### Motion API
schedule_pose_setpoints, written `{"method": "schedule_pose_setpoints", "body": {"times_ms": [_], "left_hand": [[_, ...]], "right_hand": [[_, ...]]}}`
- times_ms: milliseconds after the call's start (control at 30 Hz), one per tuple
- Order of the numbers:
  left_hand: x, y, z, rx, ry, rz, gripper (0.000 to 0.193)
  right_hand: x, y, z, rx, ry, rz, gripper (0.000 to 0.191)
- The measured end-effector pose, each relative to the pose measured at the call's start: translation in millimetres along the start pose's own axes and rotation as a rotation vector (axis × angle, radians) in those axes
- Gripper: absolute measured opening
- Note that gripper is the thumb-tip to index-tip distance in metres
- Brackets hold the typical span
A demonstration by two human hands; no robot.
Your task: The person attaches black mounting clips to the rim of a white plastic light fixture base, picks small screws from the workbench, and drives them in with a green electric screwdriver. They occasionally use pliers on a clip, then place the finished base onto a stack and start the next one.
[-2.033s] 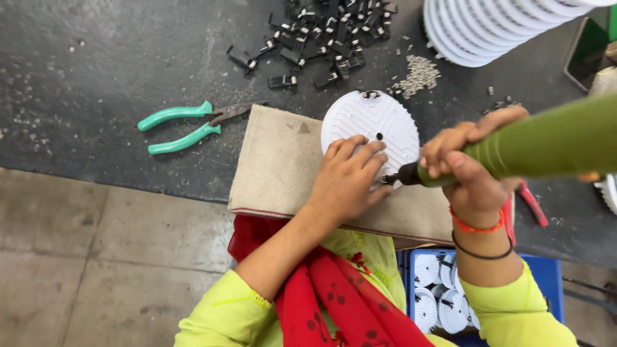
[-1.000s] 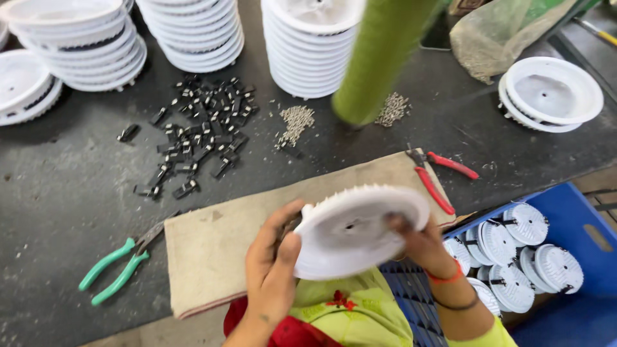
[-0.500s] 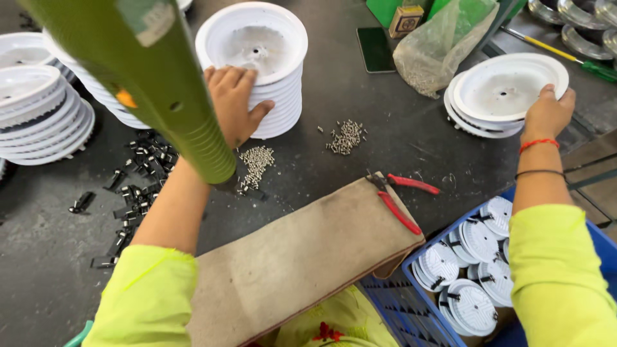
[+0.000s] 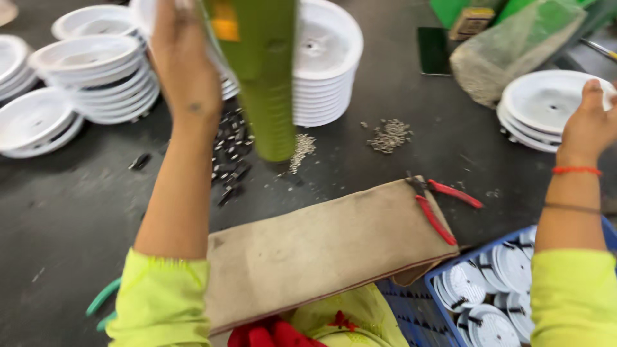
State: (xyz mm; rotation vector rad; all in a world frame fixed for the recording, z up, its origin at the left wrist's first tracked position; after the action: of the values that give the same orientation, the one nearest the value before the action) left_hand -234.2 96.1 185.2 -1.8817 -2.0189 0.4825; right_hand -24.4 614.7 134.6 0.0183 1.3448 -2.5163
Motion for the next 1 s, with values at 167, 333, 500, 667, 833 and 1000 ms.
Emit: {"method": "schedule_pose_setpoints", "body": {"times_ms": [167, 333, 500, 667, 833, 1000], "left_hand": [[-112.3, 138.1, 20.0, -0.415, 0.664, -0.124, 0.035], [-147.3, 229.9, 71.6, -0.971, 0.313, 0.216, 0.030], [-115.5, 211.2, 120.2, -0.609, -0.450, 0.525, 0.030], [-94.2, 229.3, 107.9, -0.311, -0.693, 0.359, 0.039], [-81.2, 317.7, 68.7, 0.022, -0.830, 0.306, 0.088], [-92.8, 306.7, 93.7, 0.033, -0.736, 0.308, 0.082]], "right_hand": [[23.8, 63.8, 143.0, 0.056, -0.961, 0.521, 0.043], [33.4, 107.5, 284.9, -0.104, -1.276, 0.884, 0.041], [36.8, 152.1, 334.4, -0.015, -1.287, 0.872, 0.032], [32.8, 190.8, 336.0, 0.125, -1.164, 0.739, 0.023], [50.3, 230.3, 316.6, 0.140, -1.070, 0.661, 0.030], [69.0, 272.4, 296.7, 0.243, -1.258, 0.652, 0.020]]}}
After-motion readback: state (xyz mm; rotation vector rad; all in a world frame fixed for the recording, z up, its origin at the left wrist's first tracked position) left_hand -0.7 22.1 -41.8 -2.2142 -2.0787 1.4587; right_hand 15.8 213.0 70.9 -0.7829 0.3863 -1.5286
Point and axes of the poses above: each hand's wrist, its own y-axis away from the middle knuckle, its own x-axis out of the palm, z = x × y, the point moved 1 cm from there along -y, towards the middle knuckle, and after that the axes turned 14 degrees about -x, right-handed, at the moved point
